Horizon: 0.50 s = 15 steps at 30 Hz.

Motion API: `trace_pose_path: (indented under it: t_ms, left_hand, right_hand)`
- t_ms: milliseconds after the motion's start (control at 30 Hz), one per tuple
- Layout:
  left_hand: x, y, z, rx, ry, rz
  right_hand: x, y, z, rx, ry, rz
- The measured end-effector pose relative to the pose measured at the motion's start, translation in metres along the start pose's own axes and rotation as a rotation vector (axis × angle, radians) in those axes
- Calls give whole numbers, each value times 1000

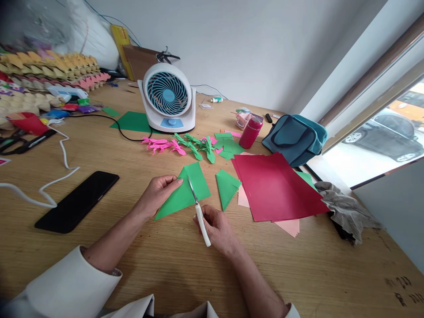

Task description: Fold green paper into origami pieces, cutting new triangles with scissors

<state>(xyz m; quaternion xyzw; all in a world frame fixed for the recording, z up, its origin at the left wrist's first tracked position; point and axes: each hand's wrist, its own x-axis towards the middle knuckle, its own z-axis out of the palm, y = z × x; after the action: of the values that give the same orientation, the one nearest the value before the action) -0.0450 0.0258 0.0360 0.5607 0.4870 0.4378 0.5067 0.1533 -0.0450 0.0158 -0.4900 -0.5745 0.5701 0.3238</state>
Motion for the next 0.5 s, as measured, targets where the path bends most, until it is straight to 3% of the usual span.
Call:
trace_pose_path:
  t_ms: [500]
  left_hand:
    - [1,-2,-1,-32,19,20]
  right_hand:
    - [2,3,3,45,16,-16]
